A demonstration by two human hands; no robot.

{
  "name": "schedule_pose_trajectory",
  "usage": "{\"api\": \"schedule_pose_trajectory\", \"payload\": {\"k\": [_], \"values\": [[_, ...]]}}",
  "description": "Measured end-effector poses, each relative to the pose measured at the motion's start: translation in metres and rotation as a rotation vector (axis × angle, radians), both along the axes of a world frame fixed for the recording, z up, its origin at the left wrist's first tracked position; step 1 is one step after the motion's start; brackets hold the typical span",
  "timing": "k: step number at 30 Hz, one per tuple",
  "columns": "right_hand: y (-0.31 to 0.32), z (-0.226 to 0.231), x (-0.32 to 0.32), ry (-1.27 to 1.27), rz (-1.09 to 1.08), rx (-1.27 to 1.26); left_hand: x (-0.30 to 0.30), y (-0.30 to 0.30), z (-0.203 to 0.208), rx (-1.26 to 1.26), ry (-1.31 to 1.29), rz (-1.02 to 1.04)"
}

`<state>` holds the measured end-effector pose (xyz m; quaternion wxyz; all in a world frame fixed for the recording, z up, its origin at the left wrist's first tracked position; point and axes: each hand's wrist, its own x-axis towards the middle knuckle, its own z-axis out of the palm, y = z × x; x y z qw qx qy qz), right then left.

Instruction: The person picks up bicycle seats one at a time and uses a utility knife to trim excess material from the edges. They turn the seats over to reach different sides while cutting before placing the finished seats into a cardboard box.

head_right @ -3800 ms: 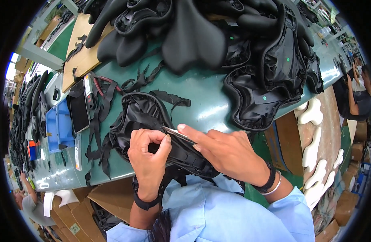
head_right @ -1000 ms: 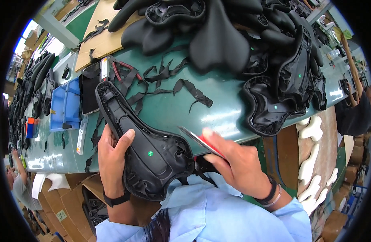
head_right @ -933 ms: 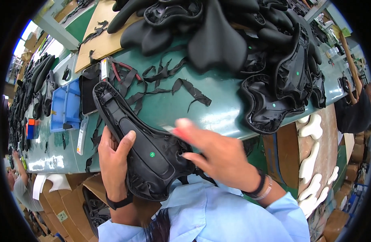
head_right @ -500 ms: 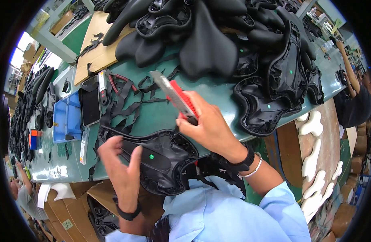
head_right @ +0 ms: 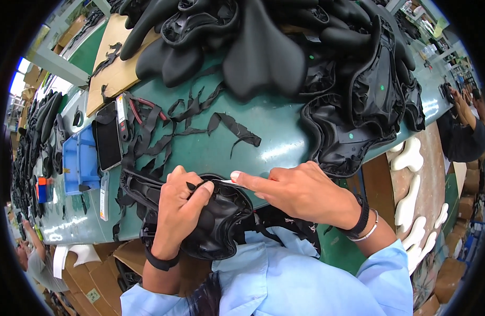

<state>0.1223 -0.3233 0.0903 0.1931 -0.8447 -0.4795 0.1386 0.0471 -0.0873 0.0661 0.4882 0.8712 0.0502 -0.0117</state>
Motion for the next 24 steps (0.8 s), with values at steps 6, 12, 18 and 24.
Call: {"api": "schedule_pose_trajectory", "payload": {"k": [6,12,18,24], "values": [[-0.006,0.008,-0.044,-0.088,-0.054,-0.121,0.0,0.012,0.003,-0.875,0.053,0.309],[0.0,0.005,-0.09,-0.071,-0.358,-0.08,-0.004,0.012,0.009,-0.981,-0.057,0.263],[0.011,0.014,-0.054,-0.046,-0.297,-0.128,0.008,-0.011,0.004,0.646,-0.37,-0.006],[0.016,0.0,-0.088,0.101,-0.416,-0.094,0.025,0.019,-0.014,-1.033,-0.121,0.381]]}}
